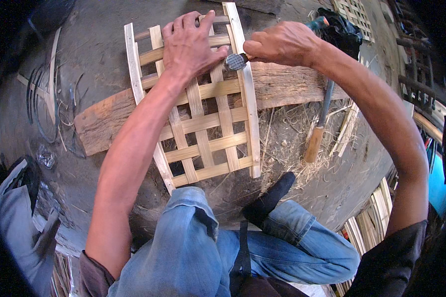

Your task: The person weaves thin bamboo strips into a lattice frame, using a knife to trim edges and a hammer to secure the strips. They repeatedly adjust the lattice and tap the strips into place.

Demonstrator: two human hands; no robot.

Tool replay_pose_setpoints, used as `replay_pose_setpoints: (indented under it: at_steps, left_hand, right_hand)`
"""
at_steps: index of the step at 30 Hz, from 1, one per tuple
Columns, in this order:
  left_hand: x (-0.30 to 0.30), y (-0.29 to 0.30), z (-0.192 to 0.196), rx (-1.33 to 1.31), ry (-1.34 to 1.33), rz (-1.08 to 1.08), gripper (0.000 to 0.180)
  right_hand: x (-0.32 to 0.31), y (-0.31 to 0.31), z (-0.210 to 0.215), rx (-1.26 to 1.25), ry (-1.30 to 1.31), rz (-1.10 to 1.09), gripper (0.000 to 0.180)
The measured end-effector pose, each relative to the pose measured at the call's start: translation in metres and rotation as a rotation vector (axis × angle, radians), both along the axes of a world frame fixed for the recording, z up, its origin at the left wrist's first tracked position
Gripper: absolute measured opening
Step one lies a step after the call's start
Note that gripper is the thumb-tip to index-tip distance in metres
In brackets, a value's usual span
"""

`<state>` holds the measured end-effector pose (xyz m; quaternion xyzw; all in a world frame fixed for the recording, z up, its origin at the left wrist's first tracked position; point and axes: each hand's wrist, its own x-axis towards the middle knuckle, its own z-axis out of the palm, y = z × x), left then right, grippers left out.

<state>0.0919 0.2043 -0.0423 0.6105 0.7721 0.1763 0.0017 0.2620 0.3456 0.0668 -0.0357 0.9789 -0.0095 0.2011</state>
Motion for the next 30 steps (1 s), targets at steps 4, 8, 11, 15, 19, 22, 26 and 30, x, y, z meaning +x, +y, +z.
replay_pose_setpoints:
  at_steps: [4, 8, 11, 15, 19, 22, 26, 30]
  left_hand:
    - [-0.001, -0.001, 0.002, -0.002, 0.008, 0.003, 0.086]
    - [0.001, -0.001, 0.004, 0.013, 0.007, -0.001, 0.085]
    - [0.000, 0.001, 0.004, 0.011, 0.005, 0.018, 0.085]
    - [-0.002, 0.000, 0.006, -0.023, -0.014, 0.020, 0.083]
    - [-0.003, 0.000, 0.004, -0.011, -0.037, 0.006, 0.083]
    - [-0.004, -0.002, 0.004, -0.029, -0.032, 0.026, 0.085]
    - [-0.003, 0.002, 0.000, -0.028, -0.018, 0.039, 0.088]
    - [-0.001, 0.002, -0.002, -0.005, -0.013, 0.048, 0.088]
  right_hand:
    - [-0.006, 0.011, -0.004, 0.041, 0.009, 0.144, 0.013]
    - [-0.003, 0.021, -0.012, 0.038, 0.158, 0.280, 0.021]
    - [-0.001, 0.024, -0.015, 0.044, 0.183, 0.249, 0.024]
    - [0.004, 0.009, -0.007, -0.056, 0.090, -0.017, 0.016]
    - [0.051, -0.028, -0.001, -0.269, 0.231, -0.400, 0.024]
    - [0.078, -0.057, 0.004, -0.362, 0.347, -0.590, 0.026]
    - [0.092, -0.069, 0.000, -0.429, 0.351, -0.718, 0.031]
    - [0.090, -0.076, -0.010, -0.466, 0.300, -0.807, 0.029]
